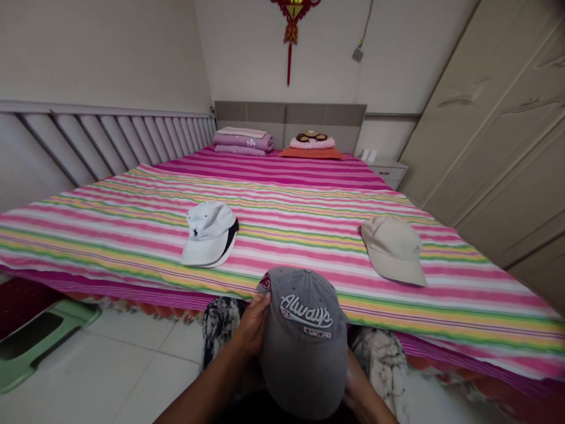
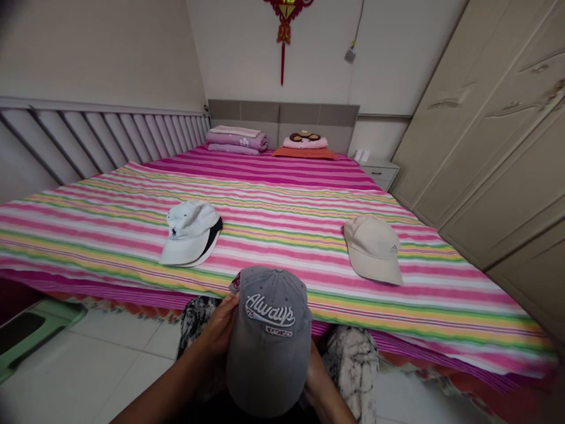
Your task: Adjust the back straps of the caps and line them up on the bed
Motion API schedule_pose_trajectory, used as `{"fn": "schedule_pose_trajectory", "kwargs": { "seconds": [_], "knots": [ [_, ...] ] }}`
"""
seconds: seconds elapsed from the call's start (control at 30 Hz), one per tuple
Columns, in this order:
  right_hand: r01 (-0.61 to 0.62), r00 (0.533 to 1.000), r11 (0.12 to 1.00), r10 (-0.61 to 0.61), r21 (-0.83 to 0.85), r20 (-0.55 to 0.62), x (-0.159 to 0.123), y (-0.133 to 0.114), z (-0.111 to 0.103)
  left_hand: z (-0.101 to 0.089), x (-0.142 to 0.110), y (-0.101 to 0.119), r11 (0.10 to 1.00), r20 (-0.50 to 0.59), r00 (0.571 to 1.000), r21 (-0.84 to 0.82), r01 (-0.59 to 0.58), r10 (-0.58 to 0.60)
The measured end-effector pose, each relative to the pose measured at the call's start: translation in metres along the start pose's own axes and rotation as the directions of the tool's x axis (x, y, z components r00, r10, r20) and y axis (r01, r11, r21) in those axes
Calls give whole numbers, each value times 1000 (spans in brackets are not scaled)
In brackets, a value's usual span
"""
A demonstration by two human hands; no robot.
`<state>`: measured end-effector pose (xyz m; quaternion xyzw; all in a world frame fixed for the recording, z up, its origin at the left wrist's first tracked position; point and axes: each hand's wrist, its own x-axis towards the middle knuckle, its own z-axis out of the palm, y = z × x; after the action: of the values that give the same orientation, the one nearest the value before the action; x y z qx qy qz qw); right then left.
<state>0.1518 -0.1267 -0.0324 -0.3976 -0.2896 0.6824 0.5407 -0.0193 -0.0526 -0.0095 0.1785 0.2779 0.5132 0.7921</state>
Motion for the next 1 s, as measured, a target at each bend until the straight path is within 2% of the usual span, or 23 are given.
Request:
{"fn": "schedule_pose_trajectory", "kwargs": {
  "seconds": [0.1,0.17,0.23,0.3,0.4,0.5,0.57,0.67,0.73,0.8,0.9,1.0],
  "knots": [
    [-123,987,984,108,130,120,-19,-6,-2,-1,3,3,998,-5,999,-36,48,-49],
    [-165,968,966,120,201,218,-29,-13,-2,0,5,4,993,0,995,-63,97,-98],
    [-125,974,967,77,220,213,-33,-25,0,6,8,5,985,12,989,-87,149,-149],
    [-44,992,978,18,202,126,-32,-40,5,15,11,7,973,36,979,-105,204,-201],
    [63,997,981,-70,182,32,-18,-69,11,34,19,12,966,115,966,-92,242,-231],
    [150,987,974,-157,172,28,5,-107,11,60,35,22,972,193,958,-52,228,-214],
    [211,976,961,-218,180,15,26,-134,10,82,54,31,981,224,959,-40,188,-175],
    [310,951,935,-309,171,-32,62,-171,4,116,92,42,998,281,958,-9,62,-57],
    [328,939,932,-303,154,-165,86,-185,-5,132,120,41,998,230,973,66,20,-35],
    [323,926,935,-280,147,-254,107,-187,-19,138,144,30,989,134,989,145,37,-57],
    [238,903,961,-167,137,-395,126,-168,-49,127,168,-1,967,8,992,226,119,-124],
    [94,866,984,-7,149,-499,132,-141,-76,108,177,-31,931,-129,977,305,201,-168]
  ]
}}
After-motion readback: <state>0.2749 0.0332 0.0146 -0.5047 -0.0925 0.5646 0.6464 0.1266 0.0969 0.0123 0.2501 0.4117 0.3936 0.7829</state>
